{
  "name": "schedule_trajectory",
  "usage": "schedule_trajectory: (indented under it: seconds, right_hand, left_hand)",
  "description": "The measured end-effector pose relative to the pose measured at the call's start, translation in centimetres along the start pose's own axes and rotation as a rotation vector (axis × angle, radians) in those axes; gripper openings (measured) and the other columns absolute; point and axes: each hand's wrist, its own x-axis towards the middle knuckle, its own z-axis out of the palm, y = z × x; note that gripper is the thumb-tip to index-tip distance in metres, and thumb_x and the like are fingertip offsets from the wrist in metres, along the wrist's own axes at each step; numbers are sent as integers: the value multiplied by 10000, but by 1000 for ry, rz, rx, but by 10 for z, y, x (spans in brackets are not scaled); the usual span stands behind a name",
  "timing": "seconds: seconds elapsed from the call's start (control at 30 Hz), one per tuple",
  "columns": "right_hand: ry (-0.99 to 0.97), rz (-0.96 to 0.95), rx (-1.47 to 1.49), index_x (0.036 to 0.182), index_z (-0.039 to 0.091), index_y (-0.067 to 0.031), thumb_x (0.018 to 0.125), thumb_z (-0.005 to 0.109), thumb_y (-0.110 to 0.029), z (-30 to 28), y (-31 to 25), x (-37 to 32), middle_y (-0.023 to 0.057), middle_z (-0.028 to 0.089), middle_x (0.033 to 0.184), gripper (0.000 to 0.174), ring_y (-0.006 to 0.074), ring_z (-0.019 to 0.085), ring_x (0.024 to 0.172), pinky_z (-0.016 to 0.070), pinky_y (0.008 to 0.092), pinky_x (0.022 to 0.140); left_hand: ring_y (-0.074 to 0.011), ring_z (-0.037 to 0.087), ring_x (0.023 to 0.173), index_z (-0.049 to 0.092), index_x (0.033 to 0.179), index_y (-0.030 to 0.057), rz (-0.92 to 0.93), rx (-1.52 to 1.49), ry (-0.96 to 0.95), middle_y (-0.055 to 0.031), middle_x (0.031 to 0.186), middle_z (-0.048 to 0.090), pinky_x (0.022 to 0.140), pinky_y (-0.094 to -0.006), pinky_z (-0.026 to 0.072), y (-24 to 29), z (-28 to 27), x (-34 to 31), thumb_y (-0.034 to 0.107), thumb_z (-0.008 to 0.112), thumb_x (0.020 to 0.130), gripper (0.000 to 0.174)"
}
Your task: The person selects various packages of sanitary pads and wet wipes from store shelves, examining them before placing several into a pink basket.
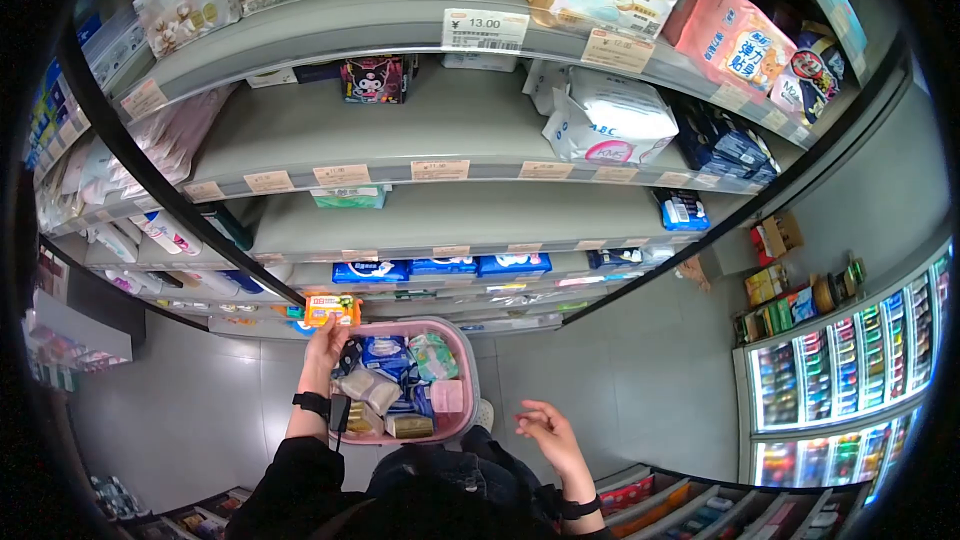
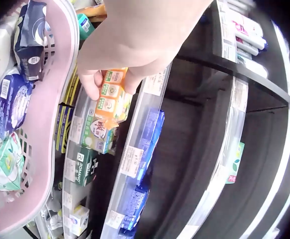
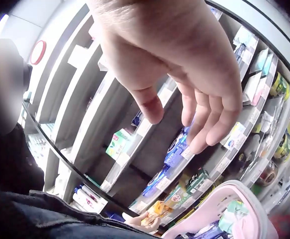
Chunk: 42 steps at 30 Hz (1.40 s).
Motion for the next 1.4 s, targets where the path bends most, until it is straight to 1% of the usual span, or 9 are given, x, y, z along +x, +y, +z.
schedule_trajectory:
  seconds: [0.33, 0.4, 0.5, 0.73, 0.8, 0.93, 1.0, 1.3, 1.4]
  right_hand:
    - [44, -9, 28, 1242, 530, -4, 907, 597, -55, -4, 9, -5, 109, 661, 1051, 346, 154, 639, 901, 483, 265, 806]
    - [40, -3, 18, 1241, 532, -7, 906, 597, -58, -2, 10, -5, 106, 662, 1050, 345, 153, 639, 901, 483, 264, 804]
    - [23, 5, -15, 1242, 533, -12, 904, 599, -65, 3, 8, -5, 101, 664, 1049, 348, 149, 638, 900, 482, 259, 799]
    - [-20, 7, -19, 1245, 533, -12, 902, 600, -59, 7, 10, -4, 98, 666, 1049, 353, 140, 635, 901, 480, 248, 790]
    - [-20, 9, -24, 1244, 533, -11, 904, 598, -58, 6, 11, -4, 98, 666, 1048, 349, 140, 635, 902, 481, 248, 791]
    - [-12, 21, -28, 1241, 533, -9, 911, 595, -60, 8, 10, -4, 97, 668, 1045, 339, 142, 636, 904, 482, 249, 795]
    - [-13, 20, -33, 1240, 535, -10, 913, 594, -61, 9, 10, -5, 97, 669, 1043, 336, 141, 636, 904, 483, 249, 796]
    - [-9, 30, -49, 1238, 540, -12, 913, 597, -68, 8, 11, -5, 99, 674, 1045, 334, 137, 637, 898, 476, 246, 787]
    - [-11, 26, -51, 1236, 541, -9, 913, 597, -68, 6, 14, -3, 100, 674, 1045, 334, 137, 637, 898, 474, 245, 780]
  left_hand:
    - [-182, 679, 822, 593, 1080, 61, 96, -138, 70, -86, 947, 675, 681, -273, 603, 11, 16, 29, 181, 643, 917, 209]
    - [-140, 663, 790, 600, 1065, 53, 140, -102, 130, -53, 937, 665, 665, -249, 585, 13, 17, 37, 192, 640, 924, 202]
    - [-131, 656, 736, 611, 1017, 45, 158, 23, 141, -49, 890, 660, 619, -220, 580, 20, 18, 43, 183, 653, 915, 177]
    - [-103, 616, 647, 621, 930, 52, 200, 8, 263, -30, 821, 641, 576, -183, 559, 16, 20, 49, 169, 669, 902, 129]
    - [-101, 617, 678, 605, 941, 62, 253, -138, 220, -23, 825, 632, 601, -192, 562, 12, 20, 53, 128, 665, 899, 98]
    - [-115, 628, 736, 621, 979, 72, 329, -195, 220, -37, 871, 640, 665, -221, 576, 10, 20, 59, 134, 627, 921, 85]
    - [-128, 634, 734, 570, 980, 101, 305, -254, 242, -30, 877, 633, 712, -269, 583, 11, 21, 63, 39, 645, 884, 137]
    - [-181, 653, 757, 530, 965, 87, 346, -286, 379, -68, 890, 649, 711, -324, 596, 11, 18, 85, 5, 678, 849, 205]
    - [-183, 653, 744, 523, 962, 83, 340, -313, 369, -74, 886, 648, 698, -329, 599, 12, 19, 87, 4, 683, 846, 213]
